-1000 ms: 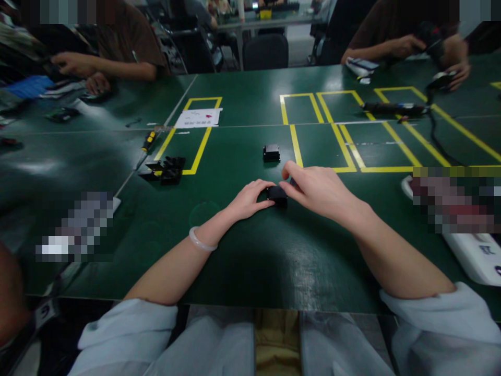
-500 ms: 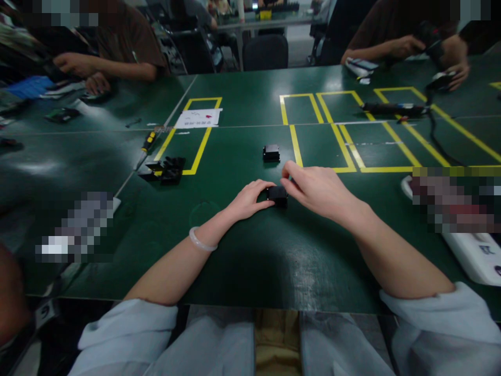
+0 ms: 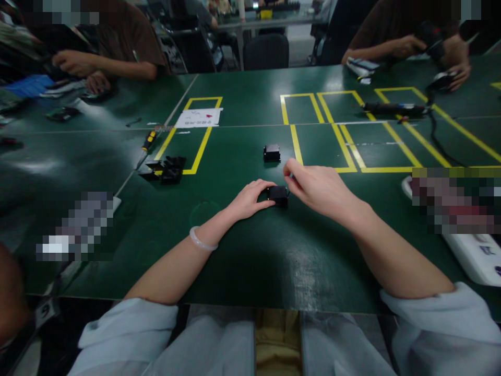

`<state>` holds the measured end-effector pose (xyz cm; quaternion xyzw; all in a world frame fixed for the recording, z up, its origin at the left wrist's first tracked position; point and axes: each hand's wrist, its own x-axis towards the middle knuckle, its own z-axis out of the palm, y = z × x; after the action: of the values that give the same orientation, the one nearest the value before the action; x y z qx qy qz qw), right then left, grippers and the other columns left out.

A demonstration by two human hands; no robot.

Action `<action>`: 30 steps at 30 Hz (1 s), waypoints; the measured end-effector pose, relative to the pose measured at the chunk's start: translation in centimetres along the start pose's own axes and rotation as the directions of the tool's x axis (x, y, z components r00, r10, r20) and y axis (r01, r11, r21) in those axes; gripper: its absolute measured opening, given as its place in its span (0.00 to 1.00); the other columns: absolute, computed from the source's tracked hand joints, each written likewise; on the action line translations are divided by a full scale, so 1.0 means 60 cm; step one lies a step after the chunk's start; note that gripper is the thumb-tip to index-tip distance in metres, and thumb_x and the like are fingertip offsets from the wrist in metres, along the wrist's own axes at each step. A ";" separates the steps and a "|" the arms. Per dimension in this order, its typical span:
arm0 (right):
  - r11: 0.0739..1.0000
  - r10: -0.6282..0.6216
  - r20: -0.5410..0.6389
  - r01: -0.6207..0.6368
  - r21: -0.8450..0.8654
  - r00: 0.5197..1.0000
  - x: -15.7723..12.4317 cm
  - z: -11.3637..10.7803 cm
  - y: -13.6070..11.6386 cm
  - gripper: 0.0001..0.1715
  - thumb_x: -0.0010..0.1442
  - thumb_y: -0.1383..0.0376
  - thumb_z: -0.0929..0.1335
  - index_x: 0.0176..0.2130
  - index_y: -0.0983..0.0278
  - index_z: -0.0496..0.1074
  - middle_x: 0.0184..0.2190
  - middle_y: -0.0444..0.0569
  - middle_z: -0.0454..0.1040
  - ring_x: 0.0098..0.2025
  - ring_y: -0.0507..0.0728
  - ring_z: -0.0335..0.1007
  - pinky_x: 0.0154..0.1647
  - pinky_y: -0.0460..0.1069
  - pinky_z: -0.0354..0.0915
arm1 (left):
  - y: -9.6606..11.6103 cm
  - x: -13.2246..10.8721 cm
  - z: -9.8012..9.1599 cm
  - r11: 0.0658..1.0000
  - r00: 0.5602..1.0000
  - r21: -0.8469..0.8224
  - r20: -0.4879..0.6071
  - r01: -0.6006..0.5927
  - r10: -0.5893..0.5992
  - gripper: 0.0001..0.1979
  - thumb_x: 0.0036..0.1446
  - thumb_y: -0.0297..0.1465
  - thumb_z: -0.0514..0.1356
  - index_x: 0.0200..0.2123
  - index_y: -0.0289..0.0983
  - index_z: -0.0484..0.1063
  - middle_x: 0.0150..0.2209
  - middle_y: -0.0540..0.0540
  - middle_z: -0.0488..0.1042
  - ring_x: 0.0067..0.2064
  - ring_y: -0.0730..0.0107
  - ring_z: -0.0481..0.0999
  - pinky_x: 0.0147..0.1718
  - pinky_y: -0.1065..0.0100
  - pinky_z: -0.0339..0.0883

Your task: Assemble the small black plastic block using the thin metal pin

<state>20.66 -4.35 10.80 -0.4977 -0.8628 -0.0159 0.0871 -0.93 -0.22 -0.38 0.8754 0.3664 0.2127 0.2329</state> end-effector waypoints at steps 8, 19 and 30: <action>0.999 0.022 0.044 -0.021 -0.026 0.999 0.000 -0.006 -0.003 0.18 0.69 0.55 0.56 0.46 0.63 0.67 0.30 0.49 0.77 0.29 0.57 0.71 0.26 0.48 0.45 | 0.000 -0.001 0.000 1.000 1.000 0.004 0.001 0.011 -0.011 0.22 0.61 0.43 0.60 0.55 0.40 0.65 0.49 0.44 0.71 0.50 0.57 0.70 0.50 0.59 0.63; 0.999 -0.010 0.012 0.010 -0.031 1.000 -0.001 -0.003 -0.002 0.15 0.67 0.61 0.56 0.46 0.62 0.66 0.28 0.48 0.76 0.26 0.55 0.69 0.25 0.48 0.44 | 0.004 -0.001 -0.003 1.000 1.000 -0.005 0.016 0.027 -0.027 0.22 0.61 0.43 0.59 0.55 0.40 0.65 0.50 0.44 0.71 0.52 0.57 0.70 0.51 0.59 0.63; 1.000 0.002 0.022 -0.003 0.008 1.000 -0.002 -0.005 -0.003 0.19 0.68 0.55 0.56 0.45 0.63 0.66 0.29 0.48 0.76 0.28 0.56 0.70 0.26 0.48 0.45 | 0.004 0.000 -0.002 1.000 1.000 0.005 0.004 0.026 -0.026 0.22 0.61 0.44 0.59 0.54 0.39 0.66 0.49 0.44 0.71 0.50 0.57 0.70 0.50 0.59 0.63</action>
<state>20.64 -4.58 11.11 -0.4986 -0.8632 -0.0067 0.0797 -0.86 -0.34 -0.16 0.8717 0.3776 0.2069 0.2340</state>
